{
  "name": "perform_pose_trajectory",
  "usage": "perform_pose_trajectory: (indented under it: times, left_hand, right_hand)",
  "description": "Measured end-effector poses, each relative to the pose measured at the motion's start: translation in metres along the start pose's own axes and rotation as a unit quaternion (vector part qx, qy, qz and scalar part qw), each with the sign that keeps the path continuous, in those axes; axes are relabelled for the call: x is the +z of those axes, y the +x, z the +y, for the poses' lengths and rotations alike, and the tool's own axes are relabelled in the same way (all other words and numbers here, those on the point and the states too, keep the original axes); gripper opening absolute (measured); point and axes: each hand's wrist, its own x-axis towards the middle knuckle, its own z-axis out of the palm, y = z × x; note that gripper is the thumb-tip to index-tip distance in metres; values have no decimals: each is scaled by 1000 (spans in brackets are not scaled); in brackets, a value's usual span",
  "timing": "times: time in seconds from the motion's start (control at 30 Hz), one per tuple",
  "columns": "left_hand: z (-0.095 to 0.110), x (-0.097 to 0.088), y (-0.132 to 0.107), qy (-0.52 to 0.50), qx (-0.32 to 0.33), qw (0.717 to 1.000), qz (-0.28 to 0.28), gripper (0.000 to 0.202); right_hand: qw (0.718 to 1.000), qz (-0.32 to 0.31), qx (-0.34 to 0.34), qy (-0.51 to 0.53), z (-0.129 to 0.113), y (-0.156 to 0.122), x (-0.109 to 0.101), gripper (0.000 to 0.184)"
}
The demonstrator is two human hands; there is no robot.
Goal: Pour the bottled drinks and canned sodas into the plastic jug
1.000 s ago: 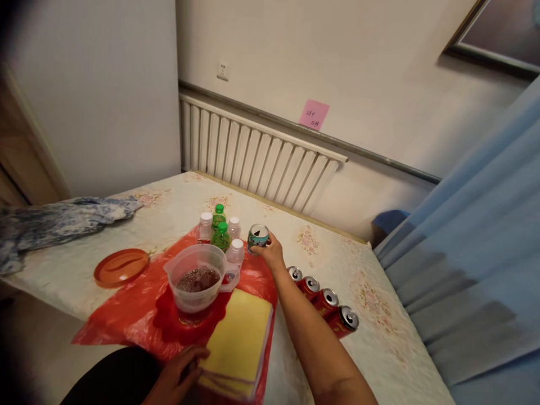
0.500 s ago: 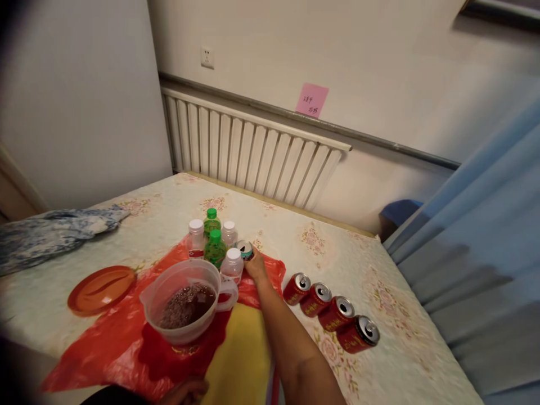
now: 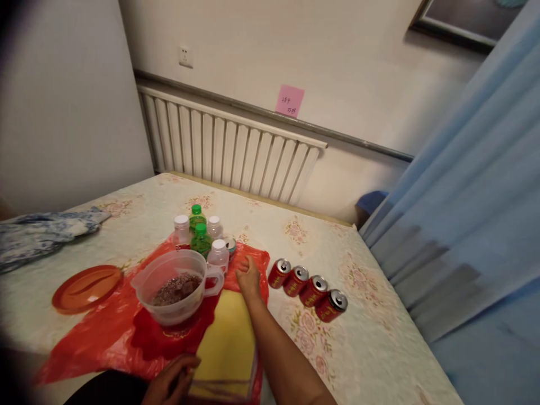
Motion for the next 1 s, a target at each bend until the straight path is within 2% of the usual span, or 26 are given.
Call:
perform_pose_trajectory:
  times: [0.17,0.27,0.43,0.5,0.57,0.63,0.7,0.87,1.0]
  left_hand:
    - [-2,6,-2,65,67,995,33,37]
    - [0,11,-5,124,115,984,52,31]
    - [17,19,6,228,198,950,80,27]
    - [27,23,17,254,223,938,73,26]
    - [35,28,29,272,238,930,61,26]
    - [38,35,40,290,241,925,45,26]
    - [37,42,47,315,242,917,28,25]
    - [29,50,49,377,259,889,20,26]
    - [28,51,46,396,250,883,23,27]
  right_hand:
    - [1000,-3,16,27,0,-89,-68,39]
    - [998,50,29,26,6,-124,-119,32]
    - [975,213,53,-18,31,-144,-207,28]
    - [958,277,65,-36,41,-142,-237,34]
    - [945,315,72,-46,50,-135,-260,46]
    - [944,319,69,-46,56,-124,-277,60]
    - [953,294,59,-35,59,-111,-286,68]
    - [980,195,37,3,64,-86,-295,68]
    - [984,173,48,3,70,-85,-296,68]
